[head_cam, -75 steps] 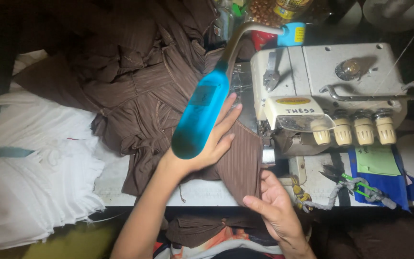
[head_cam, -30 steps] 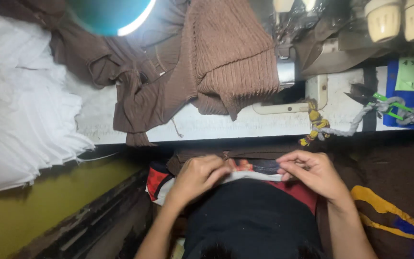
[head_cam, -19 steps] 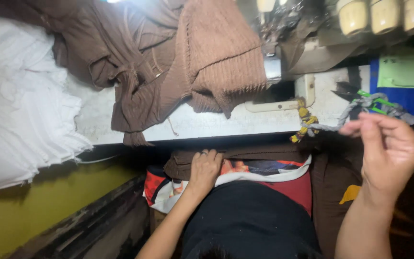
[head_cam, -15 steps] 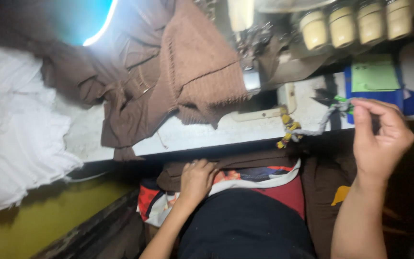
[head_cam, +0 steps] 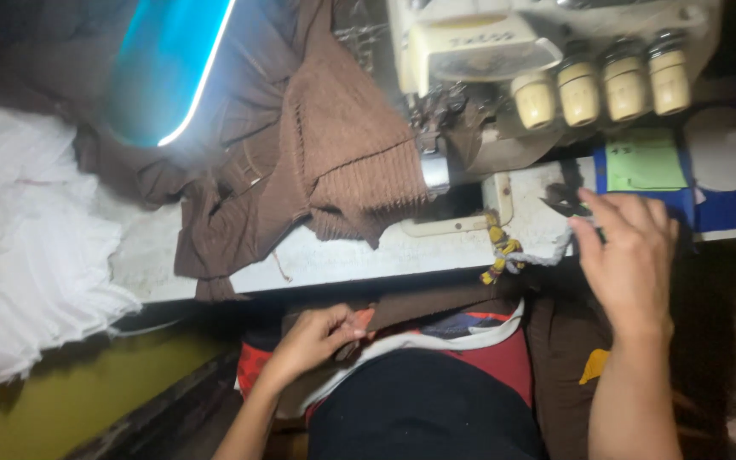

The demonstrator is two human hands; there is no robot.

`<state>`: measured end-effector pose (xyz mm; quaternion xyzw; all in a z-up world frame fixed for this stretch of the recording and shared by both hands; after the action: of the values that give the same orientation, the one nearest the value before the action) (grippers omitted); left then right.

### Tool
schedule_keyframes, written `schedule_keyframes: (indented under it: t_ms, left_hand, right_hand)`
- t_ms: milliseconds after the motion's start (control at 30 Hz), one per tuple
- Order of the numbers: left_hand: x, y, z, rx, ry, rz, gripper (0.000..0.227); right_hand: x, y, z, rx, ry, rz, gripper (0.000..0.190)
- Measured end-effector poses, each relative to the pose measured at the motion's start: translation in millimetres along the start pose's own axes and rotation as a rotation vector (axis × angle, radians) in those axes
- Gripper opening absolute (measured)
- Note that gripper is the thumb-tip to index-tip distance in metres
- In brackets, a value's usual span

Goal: Inspecting and preparing brown ribbed fabric pieces near an overlock sewing machine

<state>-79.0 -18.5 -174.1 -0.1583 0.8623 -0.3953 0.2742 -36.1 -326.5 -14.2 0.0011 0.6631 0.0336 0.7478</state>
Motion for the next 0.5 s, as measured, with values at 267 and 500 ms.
schedule_keyframes:
  t_ms: [267,500]
  left_hand:
    - [-33.3,-140.8,-63.7,0.591,0.283,-0.519,0.028]
    - [-9.7,-112.8,-26.5,0.396,0.485,-0.927,0.055]
  right_hand:
    - [-37.2,30.2,-19.9,-0.223,-0.245,0.342,0.005]
    - [-25.1,99.4,-47.0,-0.406,-0.016,0.493,0.027]
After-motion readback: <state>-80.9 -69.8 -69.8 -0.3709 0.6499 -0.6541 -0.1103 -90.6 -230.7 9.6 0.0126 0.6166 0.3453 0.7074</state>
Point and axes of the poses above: each hand's wrist, its own z-axis towards the middle knuckle, its own x-axis out of the palm, y = z × x, the point moved 10 cm from there along z, towards the middle knuckle, and after that the axes turned 13 degrees about y, right-handed, at the moved point
